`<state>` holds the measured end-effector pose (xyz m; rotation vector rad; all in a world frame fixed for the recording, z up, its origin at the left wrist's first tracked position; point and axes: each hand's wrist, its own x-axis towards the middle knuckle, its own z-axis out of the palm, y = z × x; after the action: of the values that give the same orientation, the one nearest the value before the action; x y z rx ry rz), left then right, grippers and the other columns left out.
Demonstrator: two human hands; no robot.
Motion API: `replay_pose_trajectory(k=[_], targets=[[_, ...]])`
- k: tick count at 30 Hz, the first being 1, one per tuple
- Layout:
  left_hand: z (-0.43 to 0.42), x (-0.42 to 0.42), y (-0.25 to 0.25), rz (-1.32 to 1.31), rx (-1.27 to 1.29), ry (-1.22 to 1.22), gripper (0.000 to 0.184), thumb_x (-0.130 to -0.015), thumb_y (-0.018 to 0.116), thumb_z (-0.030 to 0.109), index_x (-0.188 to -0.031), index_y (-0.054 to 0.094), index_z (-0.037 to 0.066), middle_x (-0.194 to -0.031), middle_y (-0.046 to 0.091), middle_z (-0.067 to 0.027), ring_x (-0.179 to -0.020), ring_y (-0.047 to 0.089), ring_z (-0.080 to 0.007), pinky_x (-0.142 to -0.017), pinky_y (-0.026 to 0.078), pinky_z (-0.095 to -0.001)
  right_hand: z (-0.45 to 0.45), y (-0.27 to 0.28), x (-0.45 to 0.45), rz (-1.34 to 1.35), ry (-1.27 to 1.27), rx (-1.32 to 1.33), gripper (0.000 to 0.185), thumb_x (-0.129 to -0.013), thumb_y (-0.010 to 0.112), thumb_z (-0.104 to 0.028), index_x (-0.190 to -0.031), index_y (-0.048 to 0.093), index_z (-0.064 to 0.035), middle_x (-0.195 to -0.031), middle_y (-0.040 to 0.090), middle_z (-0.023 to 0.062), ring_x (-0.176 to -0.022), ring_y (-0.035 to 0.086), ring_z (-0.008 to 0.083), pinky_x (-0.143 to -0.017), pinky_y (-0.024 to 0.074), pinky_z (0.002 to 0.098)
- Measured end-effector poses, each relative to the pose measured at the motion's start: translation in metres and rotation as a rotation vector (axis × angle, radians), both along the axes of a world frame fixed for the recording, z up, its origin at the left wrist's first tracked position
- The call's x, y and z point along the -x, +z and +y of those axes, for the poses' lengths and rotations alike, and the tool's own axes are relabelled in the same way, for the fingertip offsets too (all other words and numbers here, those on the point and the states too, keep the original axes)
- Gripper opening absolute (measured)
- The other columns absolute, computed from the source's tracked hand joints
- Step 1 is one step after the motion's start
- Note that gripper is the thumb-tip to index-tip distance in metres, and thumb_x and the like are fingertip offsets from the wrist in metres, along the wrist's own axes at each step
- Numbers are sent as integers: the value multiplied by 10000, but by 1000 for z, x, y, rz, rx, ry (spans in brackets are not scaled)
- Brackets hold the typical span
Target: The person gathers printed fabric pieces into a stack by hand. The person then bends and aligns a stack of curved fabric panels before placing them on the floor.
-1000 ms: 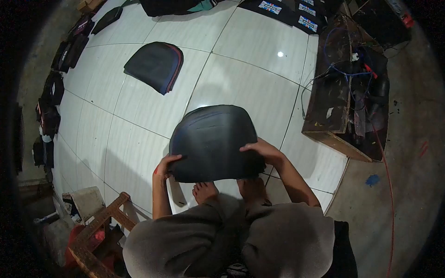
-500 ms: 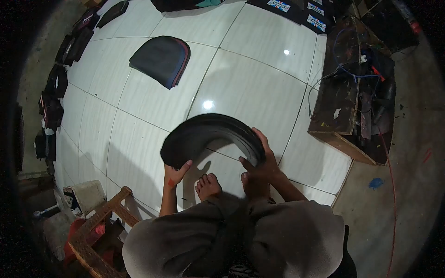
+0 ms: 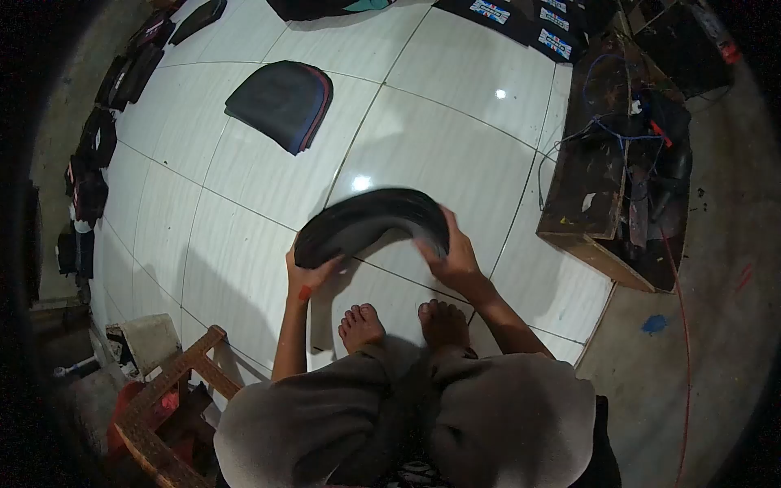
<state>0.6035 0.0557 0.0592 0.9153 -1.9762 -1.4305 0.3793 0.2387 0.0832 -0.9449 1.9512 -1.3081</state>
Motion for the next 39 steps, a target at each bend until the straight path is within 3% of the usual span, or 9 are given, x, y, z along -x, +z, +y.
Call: replay_pose_trajectory(k=[5, 9, 12, 16, 20, 24, 28, 32, 39], targets=[[-7, 1, -1, -212, -37, 16, 555, -729, 850, 146, -1213, 620, 4, -1017, 734, -96, -890, 695, -139, -826, 538, -297, -12, -16, 0, 233, 51, 135, 652, -842, 687, 1, -1407, 362, 26, -1243, 616, 195, -1159, 597, 216, -1022, 437, 339], [-1, 8, 31, 180, 61, 149, 651, -698, 840, 97, -1291, 577, 43, -1092, 715, -128, -967, 688, -162, -889, 523, -301, 2, 5, 1, 333, 18, 237, 769, -820, 710, -57, -1457, 282, -6, -1471, 369, 241, -1312, 423, 408, -1060, 386, 460], [-15, 5, -3, 59, -33, 83, 690, -694, 845, 91, -1317, 554, 39, -1114, 706, -141, -986, 680, -175, -900, 518, -299, -5, -8, 14, -36, 51, -44, 565, -865, 696, -96, -1352, 433, 19, -1257, 551, 226, -1125, 583, 350, -965, 469, 394], [-14, 6, -5, -49, -67, 86, 687, -722, 842, 110, -1326, 529, 14, -1104, 709, -126, -951, 675, -154, -874, 519, -285, -19, -10, 3, 240, 29, 234, 568, -852, 683, -15, -1355, 423, 31, -1122, 582, 193, -1055, 610, 299, -953, 480, 367], [3, 12, 27, 150, 213, 192, 676, -743, 805, 72, -1326, 473, -13, -1065, 704, -135, -983, 671, -171, -899, 513, -302, -7, -12, -5, 316, -19, 372, 657, -840, 684, 0, -1406, 349, 18, -1108, 581, 182, -1037, 613, 298, -976, 468, 361], [-11, -4, -1, 85, -158, 32, 463, -768, 740, -10, -1205, 587, -28, -1052, 690, -124, -1033, 650, -186, -939, 485, -321, -6, -17, 13, -22, 87, 79, 635, -845, 693, -2, -1397, 384, 59, -1204, 634, 222, -1116, 634, 242, -949, 490, 330], [-10, 3, 4, 138, 19, 83, 313, -764, 705, -73, -1067, 633, -40, -957, 692, -80, -936, 643, -142, -882, 498, -288, -12, -14, 1, 197, -18, 290, 605, -852, 662, 15, -1401, 414, 54, -1188, 650, 222, -1104, 644, 264, -960, 492, 349], [-1, 5, 32, 58, 185, 80, 931, -688, 856, 98, -1427, 292, 45, -1343, 523, -180, -1162, 589, -276, -994, 480, -369, -22, 32, -25, 129, -155, 367, 560, -846, 642, 16, -1374, 460, 50, -1189, 645, 234, -1115, 641, 309, -975, 481, 375], [-17, 10, 10, -13, -164, 51, 681, -745, 815, 103, -1305, 441, 2, -1086, 654, -168, -1006, 662, -241, -897, 502, -332, -24, 11, 1, 348, 24, 316, 485, -821, 663, 9, -1284, 531, 69, -1031, 690, 229, -927, 704, 300, -827, 546, 358]])
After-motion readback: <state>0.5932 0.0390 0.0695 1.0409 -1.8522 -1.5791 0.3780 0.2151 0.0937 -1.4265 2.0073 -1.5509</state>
